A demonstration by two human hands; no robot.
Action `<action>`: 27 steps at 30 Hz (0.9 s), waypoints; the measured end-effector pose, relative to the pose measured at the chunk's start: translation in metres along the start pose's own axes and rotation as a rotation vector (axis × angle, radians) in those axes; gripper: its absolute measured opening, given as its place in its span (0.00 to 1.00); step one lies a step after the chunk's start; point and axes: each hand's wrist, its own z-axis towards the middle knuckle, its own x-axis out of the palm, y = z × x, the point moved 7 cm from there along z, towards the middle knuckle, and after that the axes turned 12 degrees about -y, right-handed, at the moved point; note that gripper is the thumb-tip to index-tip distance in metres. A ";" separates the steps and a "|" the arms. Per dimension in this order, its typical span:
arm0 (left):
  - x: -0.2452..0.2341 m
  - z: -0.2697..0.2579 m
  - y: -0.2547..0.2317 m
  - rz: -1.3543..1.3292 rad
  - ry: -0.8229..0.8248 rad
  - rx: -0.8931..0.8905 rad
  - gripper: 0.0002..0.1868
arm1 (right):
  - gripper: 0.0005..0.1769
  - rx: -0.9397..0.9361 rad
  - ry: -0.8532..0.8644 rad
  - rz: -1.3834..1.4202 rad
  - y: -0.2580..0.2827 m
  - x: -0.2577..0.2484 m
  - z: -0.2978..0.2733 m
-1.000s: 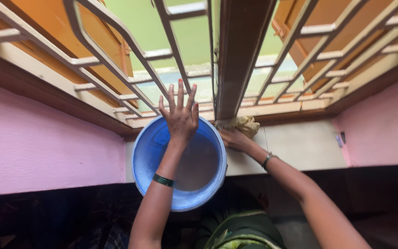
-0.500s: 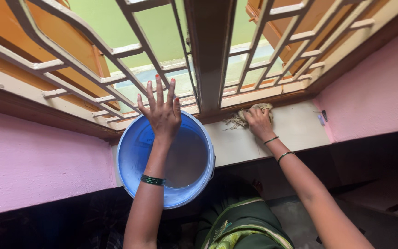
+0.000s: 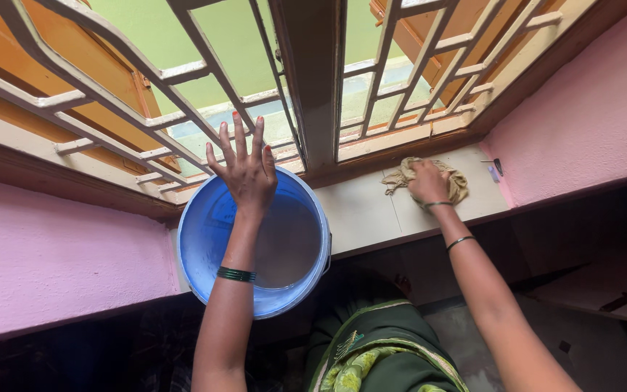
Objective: The person wipes a window frame and sill with a cloth, then retrieves a hammer from a cluttered shelf and places it on the sill. They move a bucket of water to another window and continue wiping the frame and sill.
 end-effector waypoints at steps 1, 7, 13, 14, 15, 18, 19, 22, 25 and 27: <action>0.000 0.000 0.000 -0.002 -0.001 0.001 0.25 | 0.21 0.012 0.008 0.048 0.000 0.006 -0.004; 0.001 -0.002 0.001 -0.018 0.016 -0.018 0.25 | 0.10 0.093 -0.117 0.186 -0.007 0.010 -0.009; 0.002 -0.002 0.002 -0.003 0.000 -0.009 0.25 | 0.19 0.024 -0.348 0.283 0.026 0.005 0.009; 0.002 -0.002 0.002 -0.008 0.001 -0.012 0.25 | 0.17 0.011 -0.359 0.275 0.031 0.007 0.012; 0.002 -0.001 0.002 -0.013 0.002 -0.014 0.25 | 0.15 -0.001 -0.371 0.267 0.033 0.007 0.014; 0.001 -0.001 0.001 -0.018 -0.006 -0.013 0.25 | 0.11 -0.009 -0.357 0.239 0.031 0.011 0.022; 0.000 -0.001 0.001 -0.018 -0.010 -0.011 0.25 | 0.11 0.006 -0.342 0.255 0.028 0.013 0.025; -0.002 0.000 0.001 -0.029 -0.018 -0.011 0.25 | 0.08 0.099 -0.280 0.355 0.022 0.019 0.031; -0.001 0.001 0.000 -0.038 -0.013 -0.009 0.25 | 0.06 0.187 -0.244 0.409 0.023 0.019 0.032; -0.004 -0.005 0.000 -0.044 -0.004 -0.015 0.25 | 0.10 0.119 -0.301 0.266 0.029 0.008 0.020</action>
